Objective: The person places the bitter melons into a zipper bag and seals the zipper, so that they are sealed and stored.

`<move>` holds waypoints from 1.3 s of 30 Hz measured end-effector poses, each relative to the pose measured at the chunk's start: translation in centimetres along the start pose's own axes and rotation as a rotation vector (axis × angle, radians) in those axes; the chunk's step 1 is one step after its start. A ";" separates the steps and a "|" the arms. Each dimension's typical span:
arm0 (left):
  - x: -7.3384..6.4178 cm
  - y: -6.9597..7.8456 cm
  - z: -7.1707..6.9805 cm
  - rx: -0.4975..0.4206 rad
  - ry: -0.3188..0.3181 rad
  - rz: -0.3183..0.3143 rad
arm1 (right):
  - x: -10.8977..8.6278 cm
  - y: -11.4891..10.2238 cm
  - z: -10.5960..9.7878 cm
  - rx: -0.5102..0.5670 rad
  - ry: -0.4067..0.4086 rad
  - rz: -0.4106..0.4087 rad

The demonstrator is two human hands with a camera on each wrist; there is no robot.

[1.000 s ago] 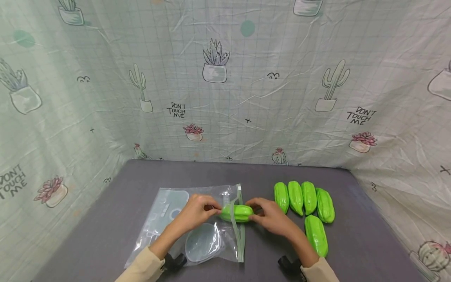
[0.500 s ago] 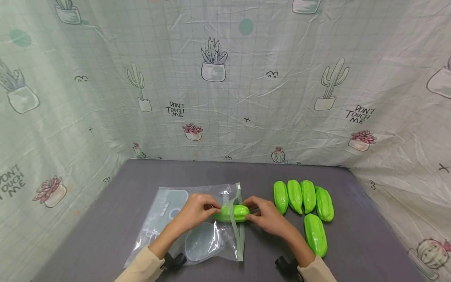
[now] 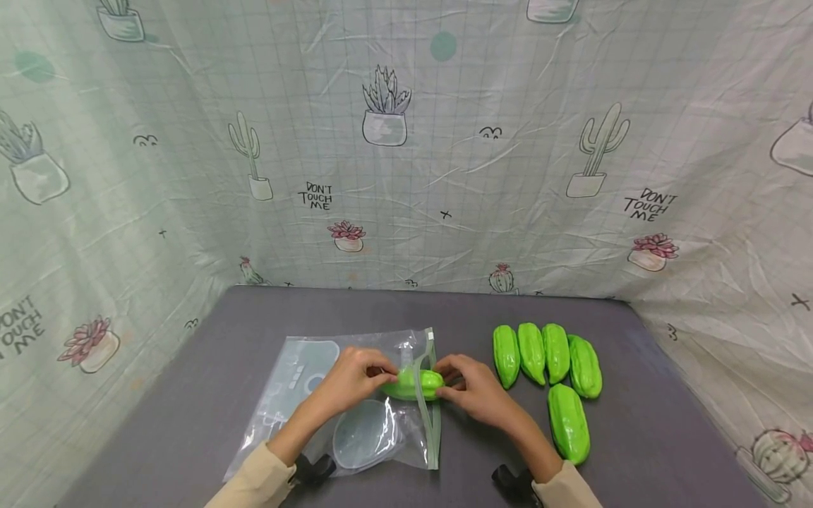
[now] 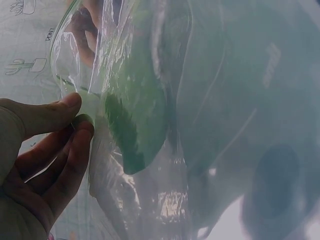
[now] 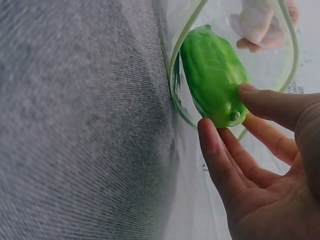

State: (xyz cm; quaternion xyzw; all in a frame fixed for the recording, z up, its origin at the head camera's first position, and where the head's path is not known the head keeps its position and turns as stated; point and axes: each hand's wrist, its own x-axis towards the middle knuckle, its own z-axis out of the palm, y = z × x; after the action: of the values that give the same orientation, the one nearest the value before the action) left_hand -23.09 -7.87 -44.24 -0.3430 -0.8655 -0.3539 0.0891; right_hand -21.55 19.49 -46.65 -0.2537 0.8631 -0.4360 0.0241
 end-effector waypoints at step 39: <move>0.0 0.0 0.0 0.010 -0.003 0.007 | 0.0 0.5 0.5 0.005 -0.013 0.012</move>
State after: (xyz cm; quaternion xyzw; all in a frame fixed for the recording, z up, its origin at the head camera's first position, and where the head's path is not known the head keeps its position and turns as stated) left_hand -23.11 -7.87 -44.20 -0.3461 -0.8662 -0.3488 0.0907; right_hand -21.63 19.35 -47.36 -0.2515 0.8634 -0.4362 0.0328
